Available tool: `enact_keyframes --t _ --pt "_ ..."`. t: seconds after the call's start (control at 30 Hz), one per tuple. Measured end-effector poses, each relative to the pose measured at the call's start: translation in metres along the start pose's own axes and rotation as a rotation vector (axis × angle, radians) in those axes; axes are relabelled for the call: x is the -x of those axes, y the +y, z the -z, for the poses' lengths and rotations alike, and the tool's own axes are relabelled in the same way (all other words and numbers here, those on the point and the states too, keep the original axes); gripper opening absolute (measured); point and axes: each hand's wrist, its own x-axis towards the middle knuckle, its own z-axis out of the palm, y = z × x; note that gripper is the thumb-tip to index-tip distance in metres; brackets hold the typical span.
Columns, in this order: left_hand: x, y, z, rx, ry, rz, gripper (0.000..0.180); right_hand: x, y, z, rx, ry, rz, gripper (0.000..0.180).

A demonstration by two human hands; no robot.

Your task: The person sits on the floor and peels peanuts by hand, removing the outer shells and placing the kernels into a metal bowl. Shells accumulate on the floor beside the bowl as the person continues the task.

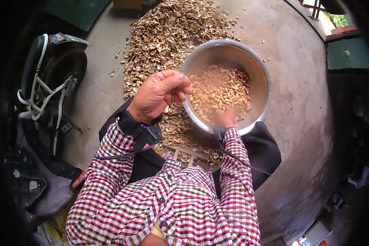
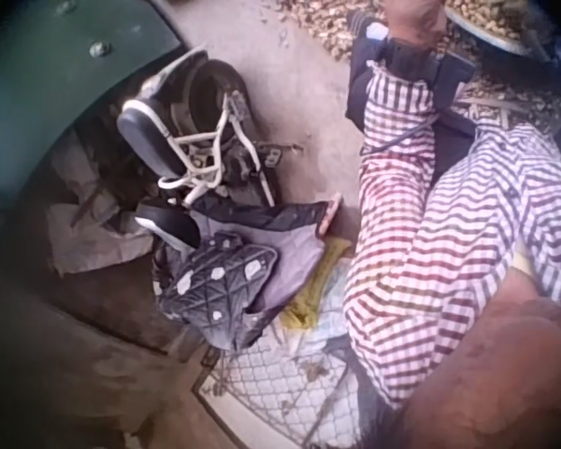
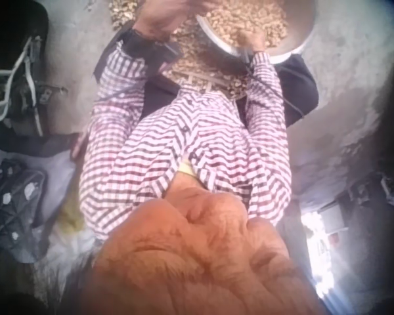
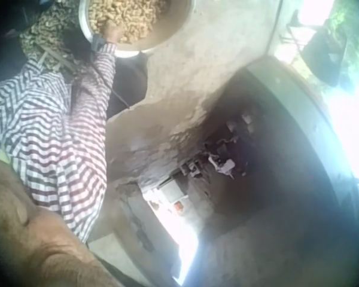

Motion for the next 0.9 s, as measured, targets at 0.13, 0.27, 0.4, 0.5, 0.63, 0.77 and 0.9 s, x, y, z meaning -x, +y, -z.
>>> enact_keyframes --t 0.13,0.27,0.4,0.5,0.63,0.77,0.9 --pt "-0.006 -0.003 -0.010 0.015 -0.047 0.004 0.021 -0.006 -0.008 0.037 0.024 0.038 0.053 0.043" --pt "-0.017 -0.020 -0.021 0.099 -0.039 0.056 0.028 0.011 -0.046 0.086 -0.405 0.031 0.108 0.021" --pt "-0.025 -0.050 -0.043 0.191 0.027 0.220 0.051 0.063 -0.124 0.145 -0.480 0.007 0.333 0.022" --pt "-0.032 -0.069 -0.055 0.252 0.000 0.319 0.063 0.091 -0.151 0.166 -0.150 0.157 0.684 0.026" --pt "-0.040 -0.074 -0.057 0.613 -0.300 0.301 0.052 0.120 -0.180 0.167 0.055 0.189 0.946 0.037" --pt "-0.043 -0.078 -0.056 0.605 -0.093 0.206 0.040 0.121 -0.176 0.167 -0.282 -0.012 0.863 0.044" --pt "-0.045 -0.070 -0.065 0.523 -0.021 0.269 0.035 0.108 -0.156 0.181 -0.687 -0.103 0.611 0.029"
